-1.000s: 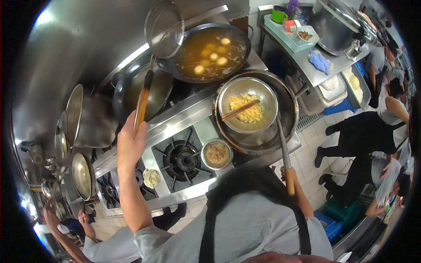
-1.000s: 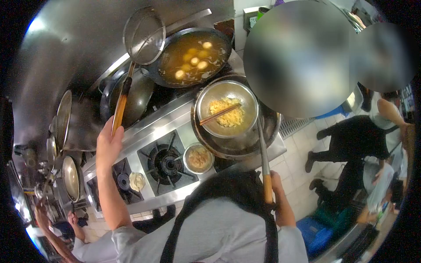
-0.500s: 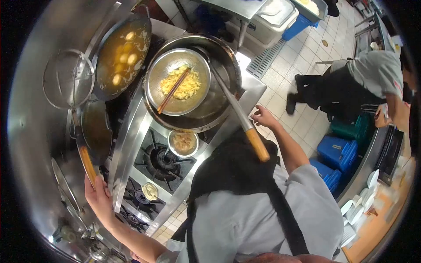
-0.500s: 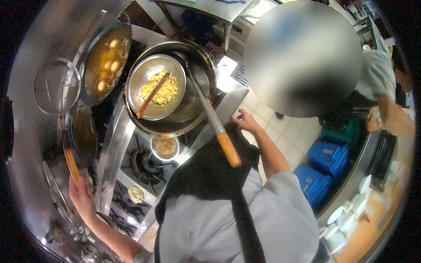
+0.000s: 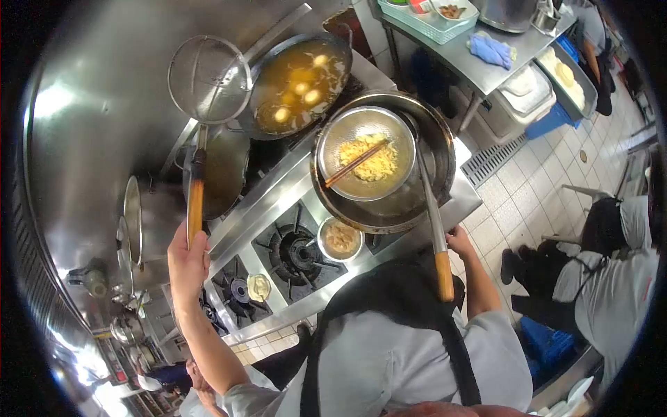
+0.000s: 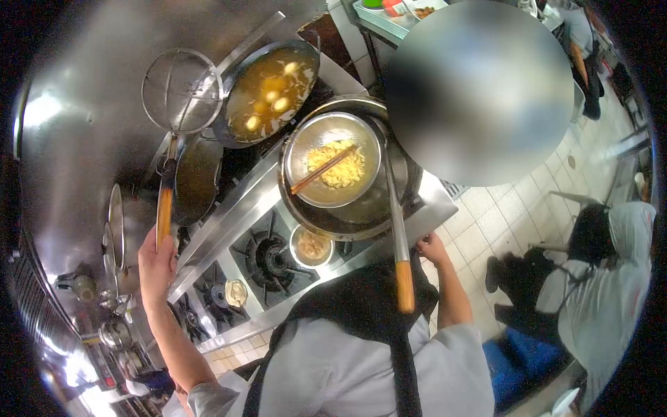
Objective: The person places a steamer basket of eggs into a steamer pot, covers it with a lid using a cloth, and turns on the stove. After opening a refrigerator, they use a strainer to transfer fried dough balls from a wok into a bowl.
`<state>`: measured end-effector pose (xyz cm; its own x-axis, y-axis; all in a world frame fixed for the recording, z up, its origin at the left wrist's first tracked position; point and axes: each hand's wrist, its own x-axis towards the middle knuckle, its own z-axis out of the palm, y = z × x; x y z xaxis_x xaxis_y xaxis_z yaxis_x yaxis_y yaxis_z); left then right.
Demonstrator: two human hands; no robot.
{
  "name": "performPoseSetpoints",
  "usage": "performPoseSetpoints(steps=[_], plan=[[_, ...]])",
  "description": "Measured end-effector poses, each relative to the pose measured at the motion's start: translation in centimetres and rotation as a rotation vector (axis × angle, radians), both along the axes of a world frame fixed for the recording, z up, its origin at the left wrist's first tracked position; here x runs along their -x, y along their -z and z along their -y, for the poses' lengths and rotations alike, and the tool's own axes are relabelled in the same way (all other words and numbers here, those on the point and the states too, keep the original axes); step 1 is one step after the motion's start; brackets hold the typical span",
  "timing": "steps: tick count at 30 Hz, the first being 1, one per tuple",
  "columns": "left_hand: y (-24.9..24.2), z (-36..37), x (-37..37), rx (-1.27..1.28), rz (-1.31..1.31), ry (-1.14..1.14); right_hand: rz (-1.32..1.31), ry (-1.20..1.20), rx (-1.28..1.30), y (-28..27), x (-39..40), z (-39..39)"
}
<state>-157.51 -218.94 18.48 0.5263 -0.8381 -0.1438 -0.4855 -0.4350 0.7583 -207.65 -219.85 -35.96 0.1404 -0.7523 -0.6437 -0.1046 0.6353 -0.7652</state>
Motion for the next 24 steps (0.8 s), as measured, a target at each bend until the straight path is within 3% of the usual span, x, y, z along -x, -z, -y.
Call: performPoseSetpoints(steps=[6,11,14,17,20,24], plan=[[-0.1,0.0,0.1,-0.031,0.001,-0.002,-0.033,-0.023,0.023,2.3,0.3,0.5],[-0.3,0.3,0.3,-0.046,0.021,0.006,-0.195,-0.017,0.106,0.2,-0.8,0.6],[0.0,0.5,0.1,-0.042,0.031,0.021,-0.327,-0.005,0.328,1.0,-1.3,0.0],[-0.1,0.9,0.4,-0.065,0.034,0.011,-0.325,-0.039,0.184,-2.1,-1.6,0.5],[-0.1,0.9,0.5,-0.083,0.054,0.014,-0.357,-0.002,0.249,3.5,-1.2,-0.2],[0.2,0.9,-0.2,-0.104,0.045,0.044,-0.408,-0.009,0.304,4.0,-1.4,-0.6]])
